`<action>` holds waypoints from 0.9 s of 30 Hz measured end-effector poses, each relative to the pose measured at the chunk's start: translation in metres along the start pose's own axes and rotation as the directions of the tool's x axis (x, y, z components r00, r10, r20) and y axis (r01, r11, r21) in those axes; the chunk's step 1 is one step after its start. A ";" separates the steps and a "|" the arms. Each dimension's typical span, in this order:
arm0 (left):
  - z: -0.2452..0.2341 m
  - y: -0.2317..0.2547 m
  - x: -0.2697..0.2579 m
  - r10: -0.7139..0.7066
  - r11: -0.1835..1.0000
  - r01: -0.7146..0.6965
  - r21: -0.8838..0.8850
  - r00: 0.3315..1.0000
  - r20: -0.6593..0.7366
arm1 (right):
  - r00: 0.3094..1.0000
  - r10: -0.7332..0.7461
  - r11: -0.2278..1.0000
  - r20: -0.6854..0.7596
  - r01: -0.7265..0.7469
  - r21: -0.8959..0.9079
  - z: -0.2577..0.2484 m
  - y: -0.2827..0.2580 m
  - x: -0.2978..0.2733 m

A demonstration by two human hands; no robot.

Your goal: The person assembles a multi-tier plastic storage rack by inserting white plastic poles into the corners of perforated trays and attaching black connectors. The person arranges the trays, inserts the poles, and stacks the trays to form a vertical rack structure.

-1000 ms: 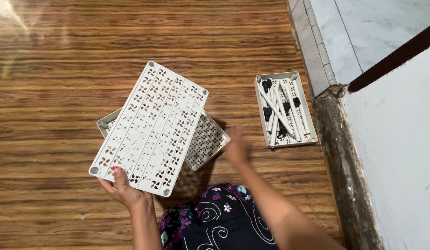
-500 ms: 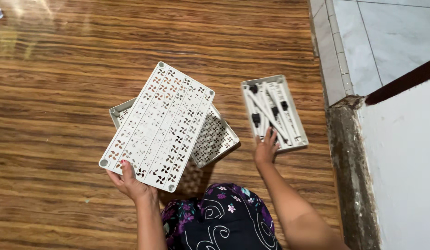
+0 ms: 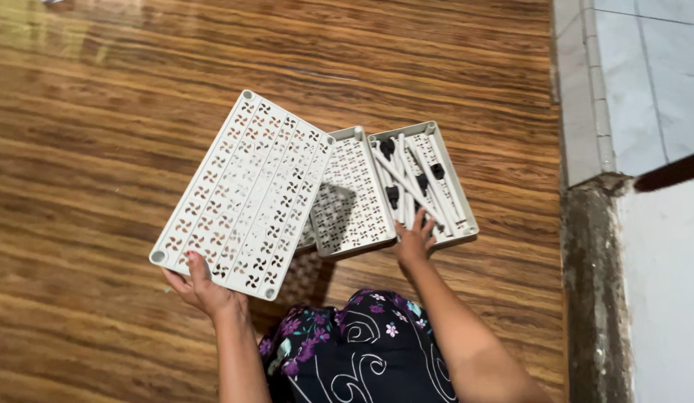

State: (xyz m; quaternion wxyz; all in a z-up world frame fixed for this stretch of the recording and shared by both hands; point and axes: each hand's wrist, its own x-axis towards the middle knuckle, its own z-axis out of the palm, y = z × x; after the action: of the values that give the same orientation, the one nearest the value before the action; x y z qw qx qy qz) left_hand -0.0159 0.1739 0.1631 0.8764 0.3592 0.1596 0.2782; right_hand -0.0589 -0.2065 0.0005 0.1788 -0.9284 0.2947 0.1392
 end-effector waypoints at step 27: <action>-0.022 0.025 0.008 0.110 0.991 -0.113 0.073 0.993 0.041 | 0.993 0.116 0.993 0.010 -0.117 0.032 -0.016 0.094 -0.021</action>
State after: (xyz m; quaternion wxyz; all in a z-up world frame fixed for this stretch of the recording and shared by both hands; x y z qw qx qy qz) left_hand -0.0292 0.2053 0.1649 0.8480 0.4055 0.1335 0.3139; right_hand -0.1295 -0.2745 -0.0007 0.1869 -0.9059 0.3498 0.1485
